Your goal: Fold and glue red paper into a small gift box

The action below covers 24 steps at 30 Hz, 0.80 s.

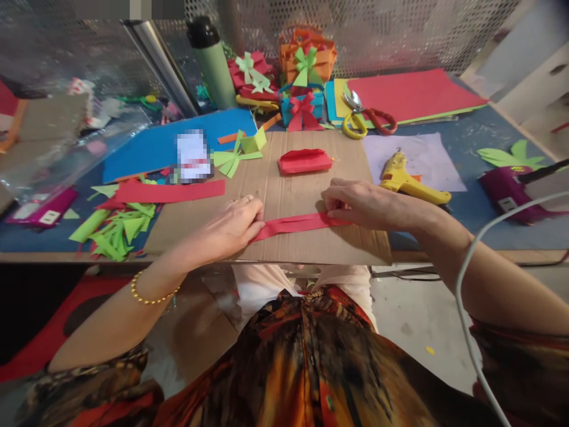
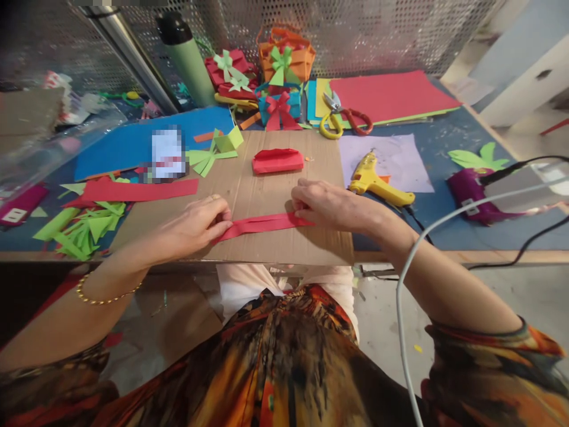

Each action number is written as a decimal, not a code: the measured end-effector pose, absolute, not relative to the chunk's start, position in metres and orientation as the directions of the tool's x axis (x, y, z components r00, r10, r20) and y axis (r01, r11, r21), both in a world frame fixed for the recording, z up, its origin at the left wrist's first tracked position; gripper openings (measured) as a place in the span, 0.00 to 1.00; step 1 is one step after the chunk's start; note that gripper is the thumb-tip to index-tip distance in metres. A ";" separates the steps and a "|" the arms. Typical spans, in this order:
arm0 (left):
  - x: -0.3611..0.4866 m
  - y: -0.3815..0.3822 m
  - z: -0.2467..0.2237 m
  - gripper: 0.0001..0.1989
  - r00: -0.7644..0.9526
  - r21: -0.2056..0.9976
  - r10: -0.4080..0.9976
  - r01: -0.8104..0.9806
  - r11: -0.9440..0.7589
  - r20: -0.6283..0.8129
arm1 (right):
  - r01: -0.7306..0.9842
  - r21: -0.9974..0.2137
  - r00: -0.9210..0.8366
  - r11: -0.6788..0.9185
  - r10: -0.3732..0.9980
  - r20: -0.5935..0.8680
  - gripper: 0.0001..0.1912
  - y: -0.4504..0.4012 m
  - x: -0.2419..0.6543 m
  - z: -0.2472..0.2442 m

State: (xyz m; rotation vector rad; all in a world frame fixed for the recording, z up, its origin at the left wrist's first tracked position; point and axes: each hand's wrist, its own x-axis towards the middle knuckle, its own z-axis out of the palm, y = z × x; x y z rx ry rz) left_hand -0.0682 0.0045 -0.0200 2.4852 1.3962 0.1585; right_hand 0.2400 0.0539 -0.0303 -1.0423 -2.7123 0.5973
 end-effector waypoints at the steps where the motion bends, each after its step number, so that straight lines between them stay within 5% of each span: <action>1: -0.067 0.004 -0.021 0.08 0.528 0.285 0.849 0.817 -0.501 -0.023 | 0.591 -0.421 -0.749 0.688 0.662 0.031 0.06 0.053 0.240 -0.030; 12: -0.070 -0.006 -0.022 0.05 0.618 0.238 0.781 0.749 -0.619 0.087 | 0.524 -0.443 -0.766 0.727 0.630 0.128 0.08 0.050 0.241 -0.036; 20: -0.069 -0.007 -0.037 0.13 0.732 -0.221 0.623 0.679 -0.701 0.275 | 0.503 -0.253 -0.806 0.827 0.554 0.210 0.09 0.045 0.244 -0.045; 24: -0.065 -0.011 -0.038 0.13 0.748 -0.322 0.586 0.663 -0.676 0.311 | 0.491 -0.226 -0.827 0.841 0.532 0.182 0.11 0.035 0.244 -0.038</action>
